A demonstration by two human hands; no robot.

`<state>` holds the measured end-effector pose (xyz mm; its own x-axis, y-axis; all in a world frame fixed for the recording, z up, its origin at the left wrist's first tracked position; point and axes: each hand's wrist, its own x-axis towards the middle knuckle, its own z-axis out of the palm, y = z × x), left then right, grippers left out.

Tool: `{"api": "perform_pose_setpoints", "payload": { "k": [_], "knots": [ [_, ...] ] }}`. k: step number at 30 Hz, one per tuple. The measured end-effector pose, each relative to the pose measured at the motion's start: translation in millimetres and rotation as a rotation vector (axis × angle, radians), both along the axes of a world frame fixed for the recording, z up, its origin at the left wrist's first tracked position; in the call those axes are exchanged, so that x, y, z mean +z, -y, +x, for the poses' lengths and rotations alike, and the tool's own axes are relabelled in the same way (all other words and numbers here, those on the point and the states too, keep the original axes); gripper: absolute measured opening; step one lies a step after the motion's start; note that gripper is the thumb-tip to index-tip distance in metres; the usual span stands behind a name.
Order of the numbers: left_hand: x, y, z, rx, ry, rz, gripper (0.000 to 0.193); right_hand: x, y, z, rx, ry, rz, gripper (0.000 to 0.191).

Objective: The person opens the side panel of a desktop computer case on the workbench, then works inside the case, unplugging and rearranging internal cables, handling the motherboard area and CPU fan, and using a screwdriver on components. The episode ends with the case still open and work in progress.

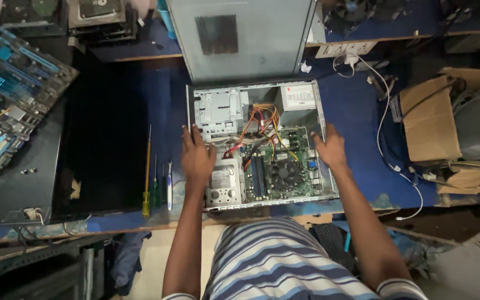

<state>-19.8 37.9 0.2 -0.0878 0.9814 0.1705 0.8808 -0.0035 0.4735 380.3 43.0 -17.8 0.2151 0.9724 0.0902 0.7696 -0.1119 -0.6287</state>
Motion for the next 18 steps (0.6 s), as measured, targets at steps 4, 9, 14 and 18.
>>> {"api": "perform_pose_setpoints", "payload": {
  "k": [4, 9, 14, 18],
  "knots": [
    [-4.7, -1.5, -0.8, 0.009, -0.021, 0.013, 0.077, -1.7, 0.4, 0.8, -0.019, -0.043, 0.006, 0.045],
    [-3.4, -5.3, -2.8, 0.023, -0.050, -0.075, 0.075, -2.8, 3.1, 0.3, -0.054, -0.056, -0.035, 0.042],
    [0.8, -3.2, -1.8, 0.020, -0.019, -0.052, 0.075, -4.6, 2.5, 0.8, -0.052, -0.071, -0.015, 0.042],
    [4.2, -1.8, -1.3, 0.022, -0.021, -0.045, 0.074, -5.1, 2.4, 0.8, -0.065, -0.088, -0.019, 0.042]
  ]
}}
